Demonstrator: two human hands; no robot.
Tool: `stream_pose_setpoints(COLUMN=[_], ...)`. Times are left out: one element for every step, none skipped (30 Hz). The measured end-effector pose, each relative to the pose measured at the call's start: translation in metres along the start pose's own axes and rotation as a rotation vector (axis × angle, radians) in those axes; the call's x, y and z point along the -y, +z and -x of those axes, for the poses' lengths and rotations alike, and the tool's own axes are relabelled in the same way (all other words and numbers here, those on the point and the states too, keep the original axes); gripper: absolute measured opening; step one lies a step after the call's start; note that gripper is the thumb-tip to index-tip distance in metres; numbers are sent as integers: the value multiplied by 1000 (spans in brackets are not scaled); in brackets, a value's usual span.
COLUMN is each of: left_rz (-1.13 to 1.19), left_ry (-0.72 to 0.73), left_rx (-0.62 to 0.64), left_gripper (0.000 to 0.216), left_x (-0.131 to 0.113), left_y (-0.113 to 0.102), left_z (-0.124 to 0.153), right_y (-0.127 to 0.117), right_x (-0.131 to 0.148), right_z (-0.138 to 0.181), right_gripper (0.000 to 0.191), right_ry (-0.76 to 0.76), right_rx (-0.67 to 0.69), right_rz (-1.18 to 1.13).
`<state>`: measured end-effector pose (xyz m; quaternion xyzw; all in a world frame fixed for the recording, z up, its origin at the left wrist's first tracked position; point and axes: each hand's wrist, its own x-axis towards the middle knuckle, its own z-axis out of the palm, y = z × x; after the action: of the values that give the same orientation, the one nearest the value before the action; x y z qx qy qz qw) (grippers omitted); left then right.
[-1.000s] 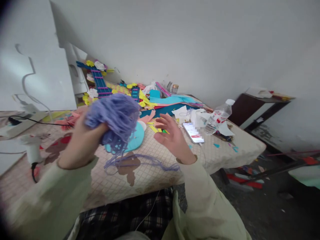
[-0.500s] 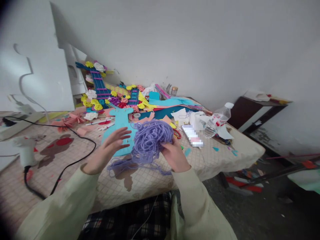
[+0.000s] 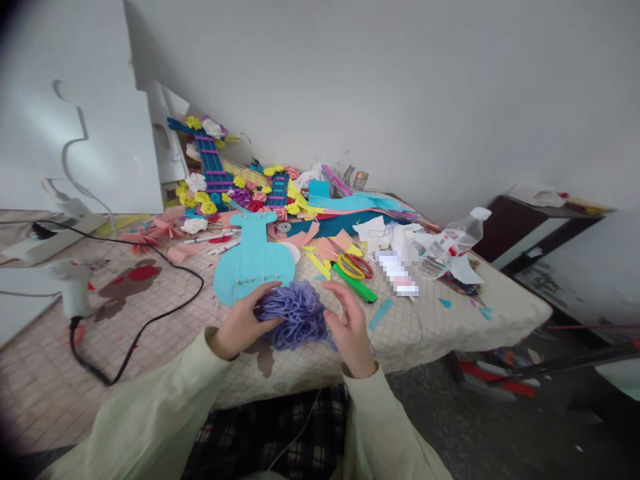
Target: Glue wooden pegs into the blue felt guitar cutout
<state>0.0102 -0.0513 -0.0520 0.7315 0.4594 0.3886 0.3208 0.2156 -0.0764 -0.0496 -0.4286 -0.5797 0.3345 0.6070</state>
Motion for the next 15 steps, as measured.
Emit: stream_pose_setpoints(left_rz=[-9,-17,-28,-44,-59,-69,-71,-67,-57,-44,-37,-40,-49,-64,-82], left_ry=[-4,-8,-8,-5,1,11,25,40,55,68,76,81,87,95,103], left_rx=[12,20,21,14,2,-15,-33,-52,-73,-91,-108,-123,-136,-152,-167], left_gripper=[58,60,62,64,65,65,65,64,62,60,57,52,46,38,31], left_x=[3,5,6,6,7,7,8,8,9,10,12,13,14,14,14], left_y=[2,4,4,3,0,-3,-6,-10,-13,-15,-17,-18,-18,-17,-16], left_z=[2,5,8,11,14,18,22,26,30,34,37,39,40,41,41], right_y=[3,6,8,10,11,12,11,9,8,6,6,6,8,11,15], right_x=[2,3,3,1,-2,-5,-8,-9,-9,-7,-4,2,8,15,21], right_z=[3,4,6,6,6,6,5,5,5,6,6,8,9,10,10], right_gripper=[32,29,26,23,20,18,17,17,19,21,22,22,20,18,17], right_ry=[-58,-117,-170,-211,-230,-238,-237,-232,-232,-240,-256,-281,-312,-344,-375], right_rx=[72,142,193,216,211,190,162,136,108,71,25,-24,-64,-83,-77], right_rz=[128,273,418,538,613,655,673,676,670,662,648,630,610,593,583])
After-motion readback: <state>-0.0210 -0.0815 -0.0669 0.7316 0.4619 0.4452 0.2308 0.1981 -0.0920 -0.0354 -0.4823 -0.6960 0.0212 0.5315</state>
